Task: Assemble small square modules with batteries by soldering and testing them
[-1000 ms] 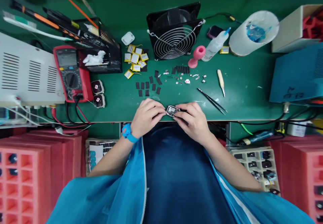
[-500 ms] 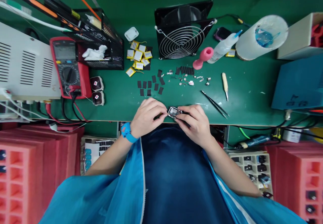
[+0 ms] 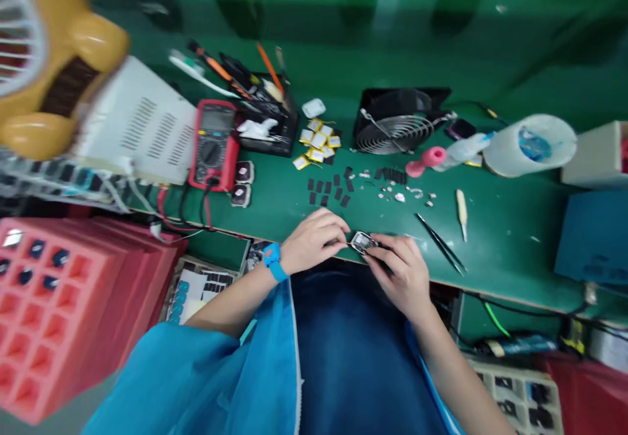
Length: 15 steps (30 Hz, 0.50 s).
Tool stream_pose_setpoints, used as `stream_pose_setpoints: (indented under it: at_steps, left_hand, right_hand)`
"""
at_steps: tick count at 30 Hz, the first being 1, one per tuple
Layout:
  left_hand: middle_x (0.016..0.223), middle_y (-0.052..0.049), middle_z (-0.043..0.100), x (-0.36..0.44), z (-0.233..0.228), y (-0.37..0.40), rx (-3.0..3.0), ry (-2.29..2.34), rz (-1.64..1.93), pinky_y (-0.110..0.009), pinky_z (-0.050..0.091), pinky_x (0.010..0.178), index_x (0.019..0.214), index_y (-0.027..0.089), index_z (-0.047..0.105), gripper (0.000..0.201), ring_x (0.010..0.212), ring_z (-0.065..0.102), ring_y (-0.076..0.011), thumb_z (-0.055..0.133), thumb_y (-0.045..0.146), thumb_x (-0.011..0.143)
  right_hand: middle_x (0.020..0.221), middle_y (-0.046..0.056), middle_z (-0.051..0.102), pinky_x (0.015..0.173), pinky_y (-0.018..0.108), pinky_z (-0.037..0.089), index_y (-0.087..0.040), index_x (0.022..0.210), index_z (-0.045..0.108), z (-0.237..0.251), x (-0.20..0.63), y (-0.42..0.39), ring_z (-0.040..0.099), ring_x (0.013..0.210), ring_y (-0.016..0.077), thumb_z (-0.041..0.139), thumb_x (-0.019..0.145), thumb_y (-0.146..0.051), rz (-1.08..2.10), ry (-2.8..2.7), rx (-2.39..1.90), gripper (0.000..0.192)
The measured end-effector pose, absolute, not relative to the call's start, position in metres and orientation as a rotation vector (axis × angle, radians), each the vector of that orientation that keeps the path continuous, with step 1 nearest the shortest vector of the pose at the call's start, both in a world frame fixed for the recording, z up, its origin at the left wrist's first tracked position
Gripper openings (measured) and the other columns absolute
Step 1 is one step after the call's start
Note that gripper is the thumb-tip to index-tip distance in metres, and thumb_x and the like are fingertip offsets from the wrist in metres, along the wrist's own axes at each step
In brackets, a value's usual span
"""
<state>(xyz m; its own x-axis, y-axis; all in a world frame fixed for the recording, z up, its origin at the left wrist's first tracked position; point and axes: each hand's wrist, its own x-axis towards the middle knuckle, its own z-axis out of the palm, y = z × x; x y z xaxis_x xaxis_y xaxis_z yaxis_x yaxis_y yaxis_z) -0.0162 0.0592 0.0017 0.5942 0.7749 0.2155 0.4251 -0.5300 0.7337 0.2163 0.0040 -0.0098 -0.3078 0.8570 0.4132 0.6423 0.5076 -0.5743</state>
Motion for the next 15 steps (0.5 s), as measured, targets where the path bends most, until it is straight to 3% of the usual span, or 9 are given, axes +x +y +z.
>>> stream_pose_setpoints:
  at_steps: [3,5,7,9,12,15]
  left_hand:
    - [0.111,-0.010,0.074,-0.028,0.006,0.052,2.023,1.016,0.835,-0.035,0.052,0.092,0.091,0.018,0.072,0.015,0.101,0.066,-0.0192,0.062,0.025,0.100]
    - [0.093,-0.007,0.075,-0.040,0.008,0.042,1.802,1.161,0.917,-0.031,0.052,0.082,0.085,0.017,0.072,0.022,0.085,0.066,-0.0168,0.066,0.035,0.098]
    - [0.066,0.000,0.066,-0.054,0.010,0.028,1.465,1.274,0.879,-0.025,0.046,0.065,0.072,0.017,0.068,0.035,0.062,0.055,-0.0118,0.072,0.045,0.092]
    - [0.052,0.003,0.056,-0.069,0.008,0.012,1.154,1.284,0.773,-0.023,0.039,0.055,0.060,0.017,0.064,0.045,0.051,0.045,-0.0086,0.077,0.051,0.086]
    - [0.046,0.002,0.055,-0.087,-0.009,-0.010,0.914,1.265,0.683,-0.022,0.037,0.050,0.049,0.016,0.062,0.047,0.047,0.048,-0.0084,0.087,0.046,0.075]
    - [0.044,0.004,0.053,-0.097,-0.044,-0.024,0.706,1.394,0.735,-0.021,0.036,0.044,0.054,0.015,0.063,0.038,0.041,0.047,-0.0077,0.092,0.033,0.071]
  right_hand:
    - [0.109,0.010,0.075,0.080,0.038,0.055,-0.020,0.103,0.069,-0.010,0.216,0.004,0.066,0.091,0.0218,0.072,0.091,-0.014,0.342,-2.081,-1.186,0.014]
    - [0.108,0.010,0.075,0.079,0.037,0.054,-0.020,0.103,0.070,-0.011,0.216,0.005,0.066,0.089,0.0216,0.072,0.091,-0.014,0.325,-2.084,-1.162,0.013]
    - [0.108,0.010,0.076,0.079,0.037,0.054,-0.020,0.103,0.070,-0.012,0.216,0.005,0.067,0.088,0.0216,0.072,0.092,-0.016,0.311,-2.081,-1.143,0.012]
    - [0.107,0.009,0.076,0.078,0.037,0.054,-0.021,0.103,0.071,-0.012,0.216,0.005,0.068,0.087,0.0217,0.071,0.093,-0.018,0.292,-2.080,-1.129,0.010]
    - [0.107,0.010,0.076,0.078,0.038,0.054,-0.021,0.102,0.071,-0.014,0.216,0.003,0.068,0.087,0.0222,0.070,0.094,-0.021,0.270,-2.082,-1.125,0.008]
    - [0.107,0.010,0.077,0.078,0.038,0.055,-0.021,0.103,0.071,-0.016,0.216,0.001,0.069,0.088,0.0227,0.070,0.094,-0.021,0.248,-2.073,-1.122,0.009]
